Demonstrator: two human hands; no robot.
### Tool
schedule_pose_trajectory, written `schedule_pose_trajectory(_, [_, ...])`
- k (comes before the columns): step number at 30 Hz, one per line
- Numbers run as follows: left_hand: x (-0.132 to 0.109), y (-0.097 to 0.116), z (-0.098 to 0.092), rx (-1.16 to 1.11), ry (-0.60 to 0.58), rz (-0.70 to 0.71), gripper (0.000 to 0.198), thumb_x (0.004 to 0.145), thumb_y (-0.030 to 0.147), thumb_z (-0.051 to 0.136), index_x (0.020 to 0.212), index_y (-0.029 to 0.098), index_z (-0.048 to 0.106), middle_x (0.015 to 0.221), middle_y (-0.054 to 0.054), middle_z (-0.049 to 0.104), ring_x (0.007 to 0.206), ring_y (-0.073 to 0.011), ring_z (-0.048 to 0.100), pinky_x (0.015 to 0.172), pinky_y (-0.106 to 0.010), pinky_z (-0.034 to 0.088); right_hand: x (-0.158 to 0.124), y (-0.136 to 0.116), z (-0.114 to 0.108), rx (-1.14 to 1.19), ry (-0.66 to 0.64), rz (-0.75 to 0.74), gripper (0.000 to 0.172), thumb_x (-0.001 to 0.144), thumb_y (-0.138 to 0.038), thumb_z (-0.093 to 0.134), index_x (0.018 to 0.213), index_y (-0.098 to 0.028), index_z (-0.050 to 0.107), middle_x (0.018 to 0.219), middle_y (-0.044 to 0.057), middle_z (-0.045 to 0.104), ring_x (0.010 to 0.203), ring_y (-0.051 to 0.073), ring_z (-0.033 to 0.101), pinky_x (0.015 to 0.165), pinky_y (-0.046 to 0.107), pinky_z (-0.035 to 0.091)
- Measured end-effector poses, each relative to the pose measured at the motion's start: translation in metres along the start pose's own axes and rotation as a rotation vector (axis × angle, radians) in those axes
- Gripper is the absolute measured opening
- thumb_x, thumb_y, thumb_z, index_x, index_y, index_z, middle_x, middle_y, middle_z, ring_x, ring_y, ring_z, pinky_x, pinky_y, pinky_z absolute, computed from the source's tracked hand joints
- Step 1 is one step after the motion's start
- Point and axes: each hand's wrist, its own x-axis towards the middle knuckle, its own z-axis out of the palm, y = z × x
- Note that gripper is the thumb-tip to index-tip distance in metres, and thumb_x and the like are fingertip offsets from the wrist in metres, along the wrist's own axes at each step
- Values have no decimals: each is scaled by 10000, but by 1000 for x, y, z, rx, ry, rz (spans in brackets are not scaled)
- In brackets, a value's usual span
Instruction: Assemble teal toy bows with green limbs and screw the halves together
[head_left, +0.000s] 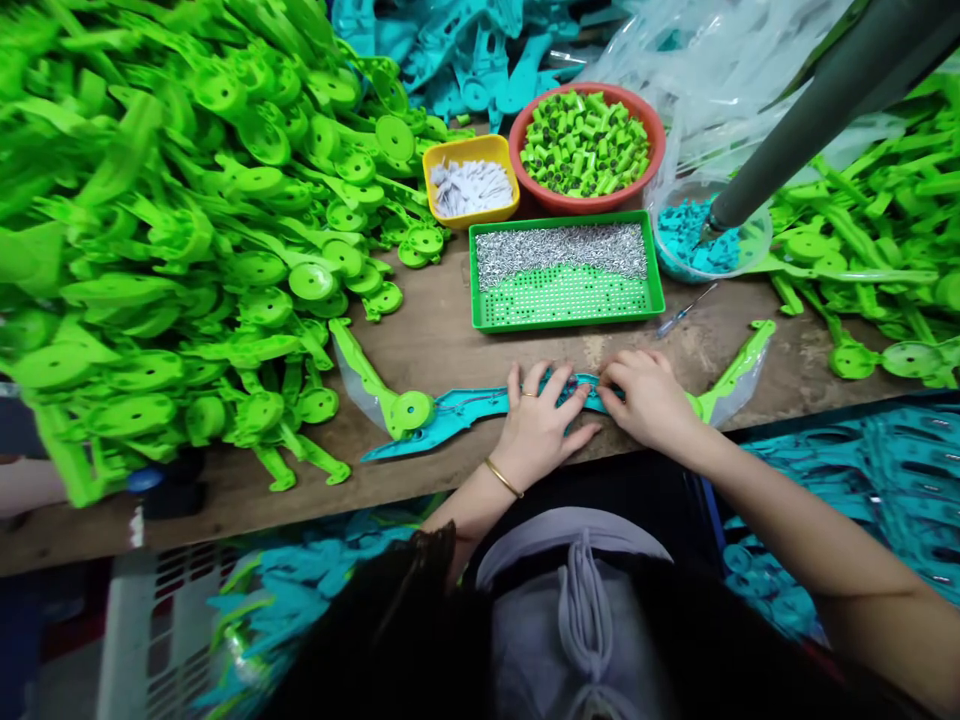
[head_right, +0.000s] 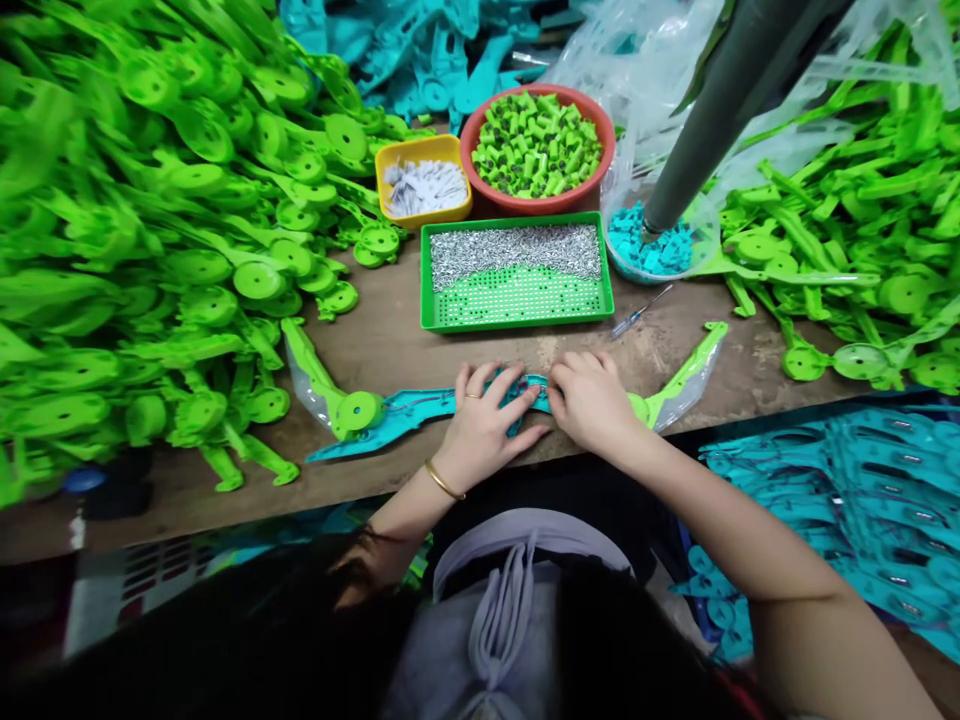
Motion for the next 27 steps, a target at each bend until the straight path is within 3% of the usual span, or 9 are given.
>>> schedule_pose_trajectory(4, [0, 0, 0, -4, -8, -5, 435, 857, 501, 572, 1183, 221, 642, 1329, -127, 561, 1245, -372, 409, 1056, -687, 221, -1, -6, 0, -97, -8, 13, 177, 883, -216, 482, 824, -181, 645, 905, 88, 663, 915, 234, 543, 889, 406, 341])
schedule_pose_trajectory(7, [0, -3, -1, -37, 14, 18, 420, 862, 483, 574, 1181, 219, 642, 1311, -125, 569, 1243, -355, 415, 1067, -662, 241, -7, 2, -3, 41, 3, 4, 197, 907, -261, 479, 912, -208, 669, 991, 64, 688, 986, 220, 576, 960, 420, 338])
schedule_pose_trajectory(10, [-1, -7, -5, -114, 87, 63, 393, 873, 449, 573, 1175, 206, 640, 1298, -133, 563, 1249, -315, 424, 1084, -581, 299, -16, 19, -10, 237, 69, 61, 223, 915, -275, 470, 1025, -224, 657, 1085, 52, 688, 1047, 203, 599, 948, 396, 386])
schedule_pose_trajectory(13, [-6, -14, -14, -169, 204, 59, 364, 881, 382, 579, 1188, 190, 621, 1283, -142, 558, 1258, -284, 441, 1093, -528, 327, -25, 35, -16, 263, 118, 151, 208, 910, -260, 466, 980, -213, 657, 1040, 53, 702, 1037, 214, 613, 930, 400, 404])
schedule_pose_trajectory(18, [-27, -32, -36, -101, 361, -63, 265, 859, 288, 618, 1106, 195, 638, 1209, -119, 604, 1213, -267, 509, 1078, -524, 358, -44, 34, -15, 143, 89, 117, 215, 928, -337, 467, 996, -217, 633, 1043, 46, 702, 1044, 220, 617, 1020, 458, 338])
schedule_pose_trajectory(23, [-57, -49, -53, -10, 529, -243, 175, 847, 210, 613, 1012, 187, 665, 1100, -101, 658, 1136, -244, 573, 1033, -486, 423, -54, 29, -6, -96, 86, -27, 607, 836, -566, 555, 1283, -160, 492, 1190, 119, 647, 1085, 276, 592, 1071, 530, 288])
schedule_pose_trajectory(27, [-82, -59, -62, 38, 642, -308, 167, 819, 152, 634, 979, 180, 670, 1064, -104, 671, 1099, -243, 599, 1020, -485, 443, -46, 31, -13, -183, 128, -37, 504, 862, -500, 550, 1234, -160, 534, 1186, 136, 638, 1082, 284, 585, 1049, 535, 319])
